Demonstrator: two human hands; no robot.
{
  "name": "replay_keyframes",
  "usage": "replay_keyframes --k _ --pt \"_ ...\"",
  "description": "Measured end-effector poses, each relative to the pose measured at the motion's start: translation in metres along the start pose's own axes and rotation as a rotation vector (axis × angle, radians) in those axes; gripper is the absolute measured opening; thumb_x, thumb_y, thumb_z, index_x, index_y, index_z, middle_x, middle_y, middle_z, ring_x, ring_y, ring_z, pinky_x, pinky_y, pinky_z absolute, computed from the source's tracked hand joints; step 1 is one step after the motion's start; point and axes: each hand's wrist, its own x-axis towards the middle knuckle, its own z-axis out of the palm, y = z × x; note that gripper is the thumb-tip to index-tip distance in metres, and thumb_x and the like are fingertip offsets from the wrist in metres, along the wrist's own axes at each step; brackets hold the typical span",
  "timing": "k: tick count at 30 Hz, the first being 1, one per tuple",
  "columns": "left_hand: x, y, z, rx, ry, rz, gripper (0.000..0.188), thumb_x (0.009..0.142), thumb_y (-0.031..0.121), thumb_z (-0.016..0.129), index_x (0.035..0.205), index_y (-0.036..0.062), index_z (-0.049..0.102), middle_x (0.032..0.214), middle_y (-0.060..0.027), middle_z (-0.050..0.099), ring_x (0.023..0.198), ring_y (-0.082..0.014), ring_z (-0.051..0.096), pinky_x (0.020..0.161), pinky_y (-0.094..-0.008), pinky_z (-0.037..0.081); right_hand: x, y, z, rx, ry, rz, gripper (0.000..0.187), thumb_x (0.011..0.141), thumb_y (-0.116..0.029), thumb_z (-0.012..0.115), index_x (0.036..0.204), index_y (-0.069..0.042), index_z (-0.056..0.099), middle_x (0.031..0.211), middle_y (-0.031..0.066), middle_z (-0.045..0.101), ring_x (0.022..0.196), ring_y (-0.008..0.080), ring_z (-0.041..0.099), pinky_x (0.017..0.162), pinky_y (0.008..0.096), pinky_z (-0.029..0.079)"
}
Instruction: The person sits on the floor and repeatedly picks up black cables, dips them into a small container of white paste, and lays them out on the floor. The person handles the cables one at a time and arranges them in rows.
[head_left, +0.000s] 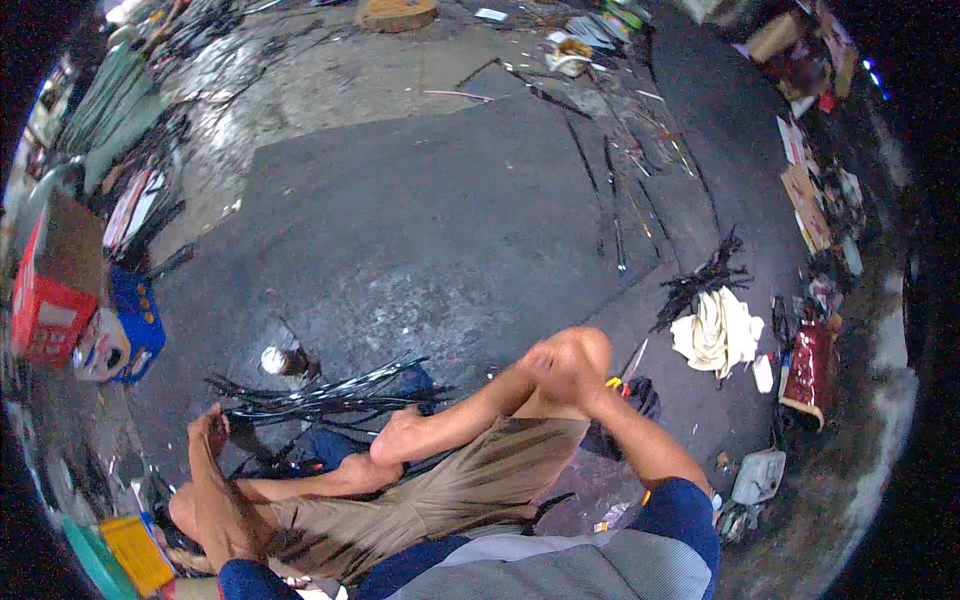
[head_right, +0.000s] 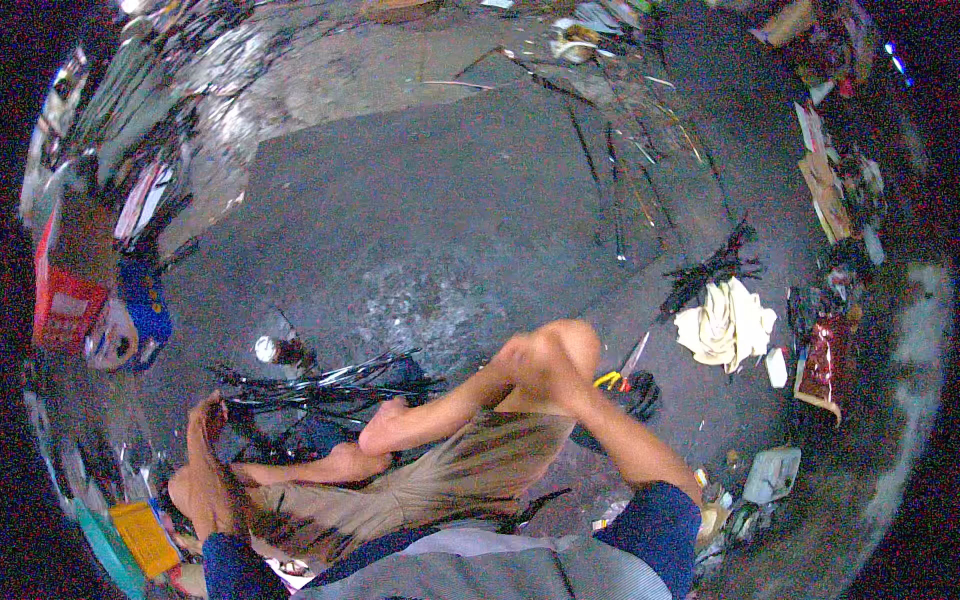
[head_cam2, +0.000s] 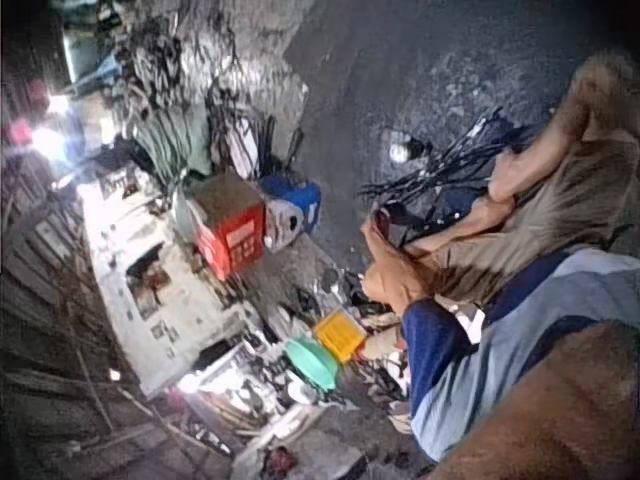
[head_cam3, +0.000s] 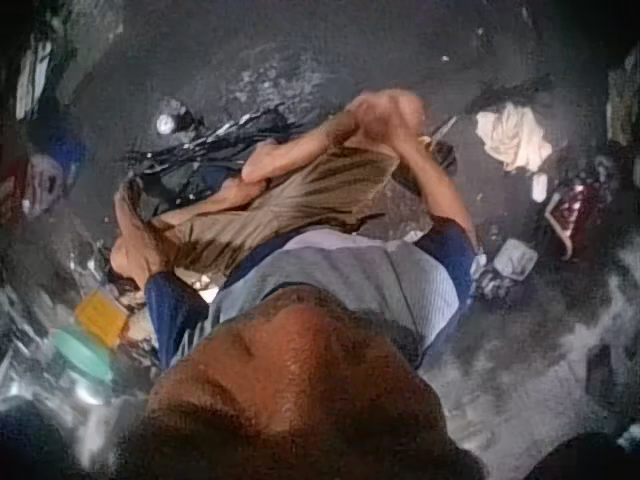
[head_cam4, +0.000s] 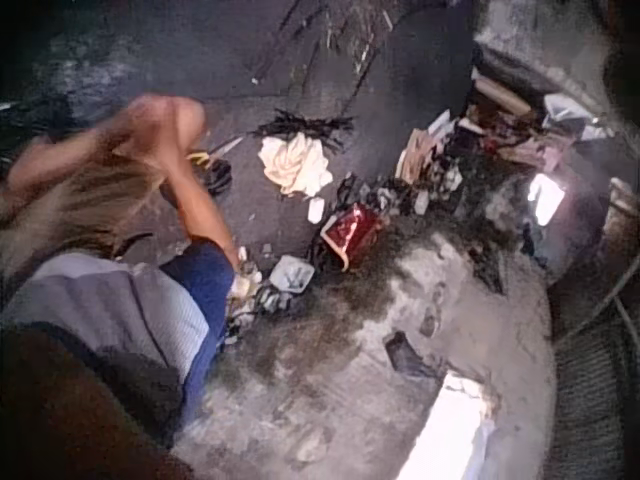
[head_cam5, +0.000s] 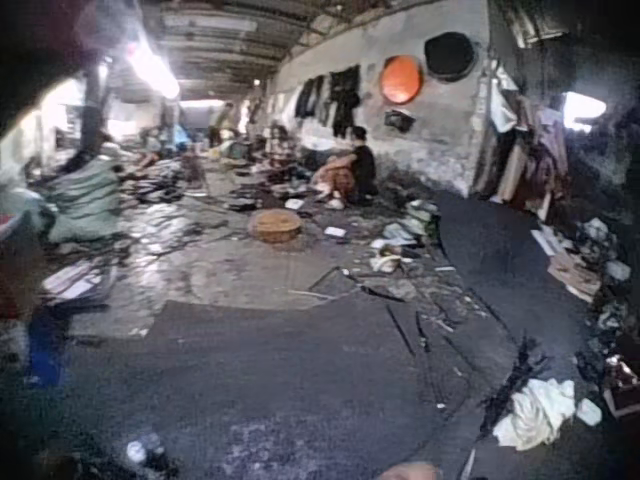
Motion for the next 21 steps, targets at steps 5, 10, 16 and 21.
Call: replay_keyframes --k 5,10,16,21 --pt "0.013 0.015 -0.007 0.823 0.106 0.239 0.026 0.087 0.019 0.075 0.091 -0.0032 0.063 0.068 -0.0151 0.064 0.046 -0.0238 0.056 0.039 -0.0363 0.043 0.062 0.143 -0.051 -0.180 0.503 0.504 0.024 0.082 -0.025 0.078 0.090 -0.001 0.077 0.080 0.0144 0.074 0.075 0.0296 0.071 0.073 0.0389 0.055" --pt "-0.055 0.033 0.043 1.283 0.539 0.779 0.056 0.082 0.027 0.081 0.125 -0.0033 0.060 0.090 -0.0177 0.071 0.078 -0.0316 0.071 0.070 -0.0428 0.058 0.096 0.246 -0.062 -0.357 0.565 0.851 0.047 0.082 -0.034 0.079 0.117 -0.004 0.071 0.104 0.0178 0.074 0.103 0.0362 0.070 0.090 0.0455 0.054" --pt "-0.195 0.063 0.124 1.112 0.438 0.943 0.051 0.079 0.020 0.084 0.126 0.0073 0.069 0.097 -0.0123 0.071 0.085 -0.0310 0.069 0.082 -0.0404 0.054 0.122 0.252 -0.055 -0.463 0.416 1.100 0.034 0.088 -0.028 0.070 0.114 -0.006 0.070 0.119 0.0193 0.070 0.110 0.0399 0.067 0.094 0.0510 0.053" --pt "-0.240 0.028 0.157 0.943 0.270 1.179 0.045 0.077 0.012 0.083 0.120 0.0066 0.070 0.092 -0.0113 0.068 0.082 -0.0274 0.068 0.074 -0.0385 0.055 0.142 0.175 -0.070 -0.696 0.315 0.723 0.022 0.084 -0.019 0.070 0.101 -0.005 0.068 0.111 0.0167 0.069 0.106 0.0381 0.068 0.087 0.0487 0.056"
